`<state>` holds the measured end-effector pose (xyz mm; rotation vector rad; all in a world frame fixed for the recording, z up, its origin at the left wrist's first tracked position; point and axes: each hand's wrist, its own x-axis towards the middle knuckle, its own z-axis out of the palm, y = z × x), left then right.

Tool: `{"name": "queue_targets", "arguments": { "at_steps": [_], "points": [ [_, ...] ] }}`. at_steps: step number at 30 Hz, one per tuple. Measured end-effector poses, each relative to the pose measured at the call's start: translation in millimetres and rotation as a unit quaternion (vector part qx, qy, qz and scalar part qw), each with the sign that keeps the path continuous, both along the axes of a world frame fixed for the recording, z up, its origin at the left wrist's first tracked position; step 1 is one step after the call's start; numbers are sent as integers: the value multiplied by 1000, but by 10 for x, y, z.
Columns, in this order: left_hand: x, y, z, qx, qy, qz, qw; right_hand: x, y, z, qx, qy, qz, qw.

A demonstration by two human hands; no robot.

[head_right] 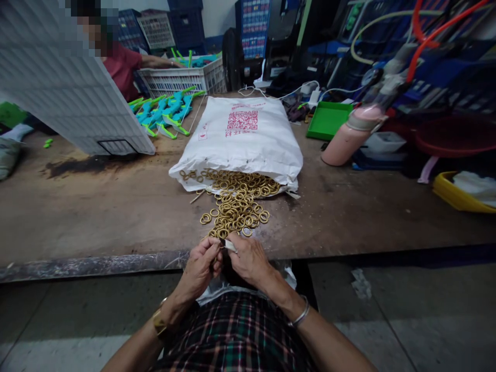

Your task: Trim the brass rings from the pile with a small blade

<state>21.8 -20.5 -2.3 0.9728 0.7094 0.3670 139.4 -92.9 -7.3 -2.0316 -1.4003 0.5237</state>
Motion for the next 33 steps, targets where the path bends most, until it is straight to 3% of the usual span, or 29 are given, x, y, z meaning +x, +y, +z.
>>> {"name": "queue_targets", "arguments": {
  "at_steps": [6, 12, 16, 21, 27, 33],
  "points": [
    [-3, 3, 4, 75, 40, -1, 996, -52, 5, 0, -78, -92, 35, 992],
    [-68, -47, 134, 68, 42, -19, 997, -2, 42, 42, -151, -161, -19, 975],
    [-143, -73, 215, -4, -35, -58, 998, 133, 96, 109, -143, -189, -64, 969],
    [-187, 56, 163, -172, -78, 4, 982, 176, 388, 184, -57, -190, -24, 980],
    [-314, 227, 121, -196, -63, 70, 976, 45, 857, 232, -88, -230, 32, 969],
    [-419, 322, 72, -245, -84, 88, 962, -39, 1078, 138, -156, -264, 66, 950]
  ]
}}
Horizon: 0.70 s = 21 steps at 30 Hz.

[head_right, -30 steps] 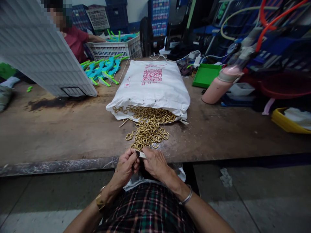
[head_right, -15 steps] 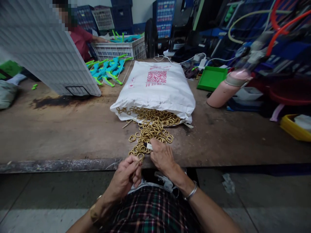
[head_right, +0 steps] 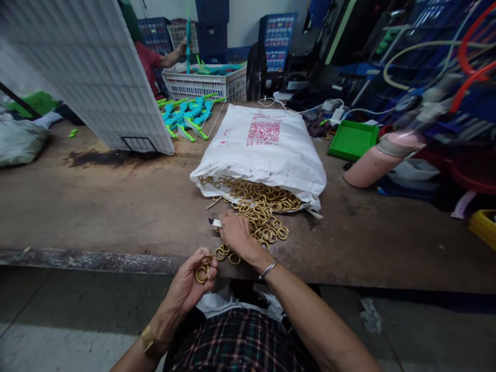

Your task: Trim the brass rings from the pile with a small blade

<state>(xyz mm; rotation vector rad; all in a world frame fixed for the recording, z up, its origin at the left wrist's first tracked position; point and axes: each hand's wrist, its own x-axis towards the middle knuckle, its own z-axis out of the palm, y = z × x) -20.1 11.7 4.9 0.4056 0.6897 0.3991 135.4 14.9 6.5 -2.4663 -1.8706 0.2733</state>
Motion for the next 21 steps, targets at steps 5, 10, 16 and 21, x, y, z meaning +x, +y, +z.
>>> {"name": "queue_targets", "arguments": {
  "at_steps": [5, 10, 16, 21],
  "points": [
    [-41, 86, -103, -36, -35, -5, 999, -13, 12, -47, 7, -15, -2, 1000],
    [-55, 118, -144, -36, -70, -6, 997, -29, 13, -26, 13, -18, -6, 1000],
    [-42, 134, -105, -13, -34, 17, 999, -23, 21, -10, 61, 21, 0, 998],
    [25, 158, -38, 99, 20, 24, 995, -9, -142, 66, 159, 169, -9, 973]
  ]
}}
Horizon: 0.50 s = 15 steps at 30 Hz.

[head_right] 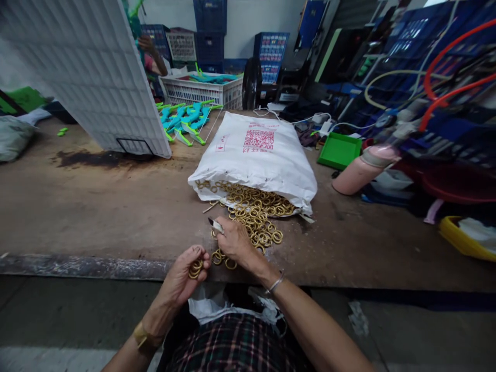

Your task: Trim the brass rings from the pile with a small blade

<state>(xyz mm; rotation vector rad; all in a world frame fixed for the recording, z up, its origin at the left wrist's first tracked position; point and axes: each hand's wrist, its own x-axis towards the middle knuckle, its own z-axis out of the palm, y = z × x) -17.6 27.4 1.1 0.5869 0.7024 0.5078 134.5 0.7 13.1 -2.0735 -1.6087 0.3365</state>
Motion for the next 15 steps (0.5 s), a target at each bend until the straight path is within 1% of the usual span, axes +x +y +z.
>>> {"name": "queue_targets", "arguments": {
  "at_steps": [3, 5, 8, 10, 12, 15],
  "points": [
    [61, -29, 19, 57, 41, -1, 998, -23, -161, 38, 29, 97, 12, 995],
    [100, -65, 12, 88, 57, -18, 994, -49, -261, 34, 32, 130, 12, 991],
    [139, -120, -13, 124, 72, -65, 987, -95, -369, -10, 33, 143, 10, 989],
    [151, -147, -30, 137, 81, -87, 983, -124, -414, -45, 37, 144, 16, 989],
    [151, -168, -38, 145, 88, -95, 981, -145, -443, -61, 43, 148, 18, 988],
    [147, -200, -30, 178, 107, -92, 974, -161, -474, -39, 39, 159, -5, 986]
  ]
}}
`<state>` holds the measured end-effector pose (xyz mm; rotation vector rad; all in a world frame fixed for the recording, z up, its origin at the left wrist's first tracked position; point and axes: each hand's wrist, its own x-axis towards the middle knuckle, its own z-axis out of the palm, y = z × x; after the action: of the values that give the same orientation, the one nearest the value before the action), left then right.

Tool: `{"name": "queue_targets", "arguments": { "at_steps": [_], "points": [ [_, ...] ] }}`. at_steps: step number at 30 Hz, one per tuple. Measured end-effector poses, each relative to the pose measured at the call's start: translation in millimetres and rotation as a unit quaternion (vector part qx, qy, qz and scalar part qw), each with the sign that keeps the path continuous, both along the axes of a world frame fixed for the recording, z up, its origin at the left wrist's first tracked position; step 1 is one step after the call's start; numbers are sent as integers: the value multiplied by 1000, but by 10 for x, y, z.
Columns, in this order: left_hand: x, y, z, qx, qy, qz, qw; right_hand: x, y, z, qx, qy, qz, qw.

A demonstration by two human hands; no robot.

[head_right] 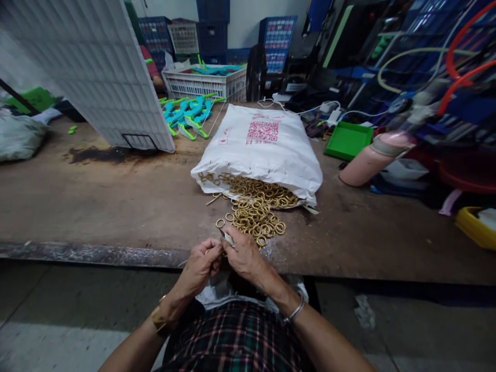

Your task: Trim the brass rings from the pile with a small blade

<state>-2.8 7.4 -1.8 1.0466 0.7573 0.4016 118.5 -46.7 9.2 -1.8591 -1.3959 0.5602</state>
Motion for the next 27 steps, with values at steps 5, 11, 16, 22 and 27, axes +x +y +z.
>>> {"name": "queue_targets", "arguments": {
  "at_steps": [5, 11, 16, 22, 27],
  "points": [
    [28, -77, 38, 170, 23, 64, 983, 4, -50, 52, -74, 110, -49, 990],
    [74, -131, 52, 227, 6, 81, 971, 10, -88, -13, -77, 250, -64, 963],
    [36, -129, 52, 78, 8, 9, 997, 5, -90, -1, -29, 209, -88, 973],
    [12, -109, 31, -14, -58, -16, 998, 15, -91, 13, -4, 169, -72, 983],
    [21, -97, 68, -48, -87, 8, 995, 60, -118, -12, -3, 106, -89, 990]
  ]
}}
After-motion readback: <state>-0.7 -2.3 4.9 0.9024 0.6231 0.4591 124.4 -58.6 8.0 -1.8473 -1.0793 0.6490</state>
